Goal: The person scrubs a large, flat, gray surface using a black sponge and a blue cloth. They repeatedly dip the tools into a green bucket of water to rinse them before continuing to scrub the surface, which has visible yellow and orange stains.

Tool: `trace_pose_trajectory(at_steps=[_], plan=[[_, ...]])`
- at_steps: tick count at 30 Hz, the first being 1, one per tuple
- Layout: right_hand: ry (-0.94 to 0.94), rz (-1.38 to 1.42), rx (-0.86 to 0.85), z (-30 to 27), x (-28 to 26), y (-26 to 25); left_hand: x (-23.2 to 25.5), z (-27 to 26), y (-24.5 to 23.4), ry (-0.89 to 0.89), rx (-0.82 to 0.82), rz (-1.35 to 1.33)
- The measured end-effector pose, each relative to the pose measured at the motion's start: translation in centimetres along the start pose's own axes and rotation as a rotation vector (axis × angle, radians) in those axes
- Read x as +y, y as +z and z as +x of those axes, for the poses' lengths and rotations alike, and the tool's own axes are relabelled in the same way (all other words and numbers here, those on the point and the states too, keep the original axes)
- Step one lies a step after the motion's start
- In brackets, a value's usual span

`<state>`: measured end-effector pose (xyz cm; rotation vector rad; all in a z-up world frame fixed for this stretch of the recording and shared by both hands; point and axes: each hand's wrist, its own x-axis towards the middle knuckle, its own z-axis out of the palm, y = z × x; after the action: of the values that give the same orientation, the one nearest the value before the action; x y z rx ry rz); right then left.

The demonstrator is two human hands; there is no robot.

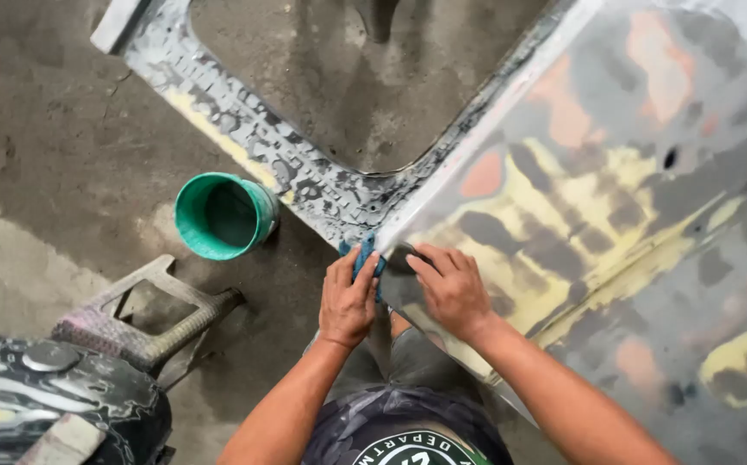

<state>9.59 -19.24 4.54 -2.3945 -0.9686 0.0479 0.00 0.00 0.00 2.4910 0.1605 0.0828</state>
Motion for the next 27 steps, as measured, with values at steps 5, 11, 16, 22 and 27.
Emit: trace_pose_trajectory(at_steps=[5, 11, 16, 22, 27], plan=[[0.267, 0.194, -0.071, 0.5, -1.3, 1.3, -4.0, -5.4, 0.0, -0.416, 0.094, -0.361], [0.619, 0.318, -0.374, 3.4, -3.3, 4.1, -10.8, -11.2, -1.5, -0.794, 0.354, -0.516], [0.578, 0.307, -0.529, 6.9, -13.1, 8.3, -19.1, -11.8, -4.7, -0.818, 0.571, -0.477], [0.609, 0.531, -0.581, 9.6, -18.9, 20.4, -30.0, -11.2, -5.8, -0.771, 0.598, -0.346], [0.677, 0.853, -0.513, 13.1, -21.3, 33.6, -33.7, -13.1, -5.9, -0.999, 0.318, -1.027]])
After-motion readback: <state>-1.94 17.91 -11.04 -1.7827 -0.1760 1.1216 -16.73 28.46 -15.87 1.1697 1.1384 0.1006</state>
